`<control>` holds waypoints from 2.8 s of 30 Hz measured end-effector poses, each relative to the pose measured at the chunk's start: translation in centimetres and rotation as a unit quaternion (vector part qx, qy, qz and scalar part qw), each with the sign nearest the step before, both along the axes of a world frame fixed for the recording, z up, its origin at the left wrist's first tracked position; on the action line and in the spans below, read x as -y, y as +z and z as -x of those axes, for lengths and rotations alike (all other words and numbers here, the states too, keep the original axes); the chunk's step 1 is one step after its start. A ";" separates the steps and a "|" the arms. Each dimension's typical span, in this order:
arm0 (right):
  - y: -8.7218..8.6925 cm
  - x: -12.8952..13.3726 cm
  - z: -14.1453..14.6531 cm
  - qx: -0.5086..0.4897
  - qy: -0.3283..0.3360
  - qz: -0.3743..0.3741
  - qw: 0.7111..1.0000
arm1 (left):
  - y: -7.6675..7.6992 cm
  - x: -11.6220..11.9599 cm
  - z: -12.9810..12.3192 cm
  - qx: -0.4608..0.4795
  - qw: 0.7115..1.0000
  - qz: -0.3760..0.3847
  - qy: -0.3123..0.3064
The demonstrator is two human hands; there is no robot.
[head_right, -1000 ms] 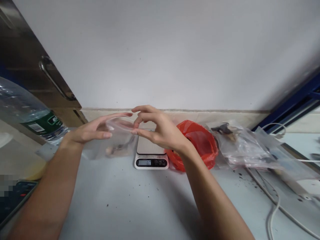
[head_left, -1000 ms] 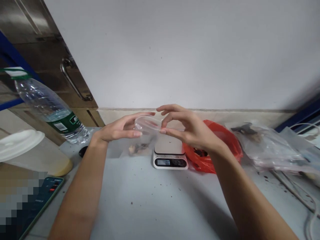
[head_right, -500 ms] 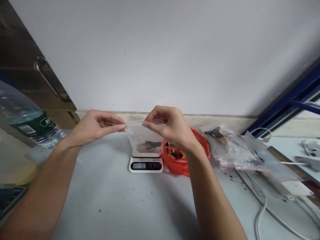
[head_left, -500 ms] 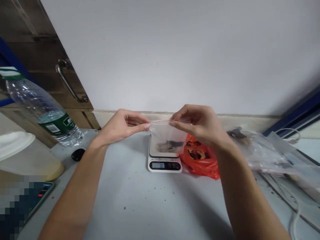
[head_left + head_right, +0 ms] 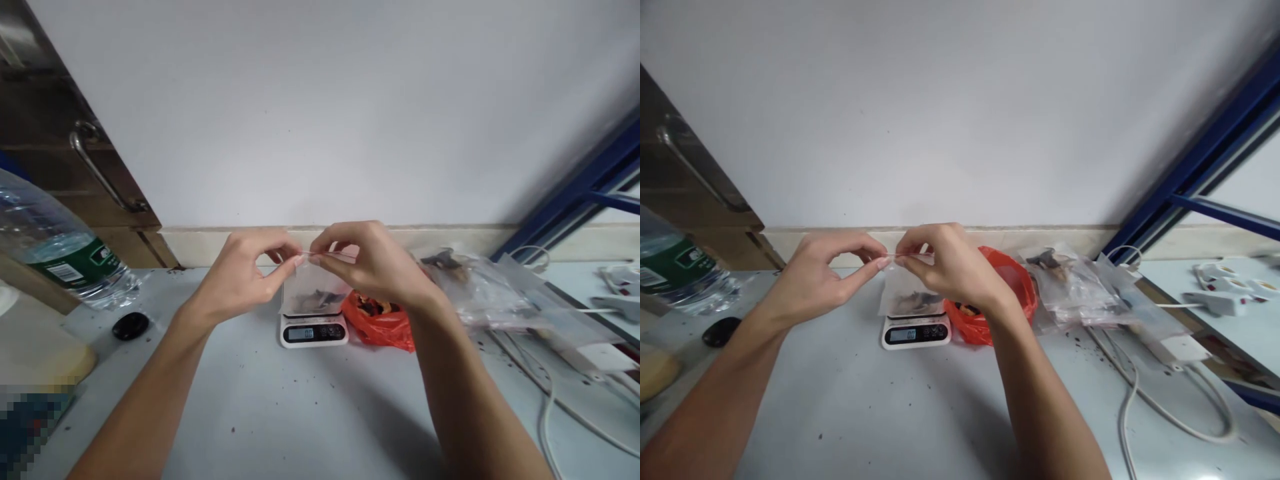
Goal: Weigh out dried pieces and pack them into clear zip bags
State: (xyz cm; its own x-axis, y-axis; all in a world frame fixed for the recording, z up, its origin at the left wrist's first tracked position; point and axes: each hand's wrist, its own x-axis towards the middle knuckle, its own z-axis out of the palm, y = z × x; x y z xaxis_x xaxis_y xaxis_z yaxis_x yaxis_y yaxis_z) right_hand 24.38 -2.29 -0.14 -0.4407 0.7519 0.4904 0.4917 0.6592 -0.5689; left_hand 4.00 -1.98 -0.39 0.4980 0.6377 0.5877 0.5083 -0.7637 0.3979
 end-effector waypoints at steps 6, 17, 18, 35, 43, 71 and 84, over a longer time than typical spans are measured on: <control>-0.3 -0.3 0.4 0.008 0.013 -0.027 1.000 | 0.0 -0.2 0.1 -0.068 0.996 -0.057 -0.011; -0.2 -1.4 -3.2 0.032 -0.050 0.016 0.998 | 1.3 -1.3 2.6 -0.079 0.991 -0.105 0.029; -0.2 -1.4 -3.3 0.039 -0.067 0.013 0.997 | 1.4 -1.3 2.5 -0.077 0.991 -0.106 0.026; -0.7 1.2 -4.9 0.109 0.085 0.138 0.981 | -0.2 0.9 -3.4 0.008 0.974 -0.227 0.006; 0.0 3.3 -15.5 0.041 -0.240 0.004 0.970 | -2.0 0.6 -5.2 -0.050 0.987 -0.136 -0.072; -8.2 1.9 -5.0 0.034 -0.269 -0.042 0.962 | -8.1 1.4 -3.1 -0.006 0.997 0.060 0.037; -10.2 2.8 -6.0 0.007 -0.242 -0.115 0.963 | -10.3 1.4 0.0 -0.015 0.992 0.082 0.094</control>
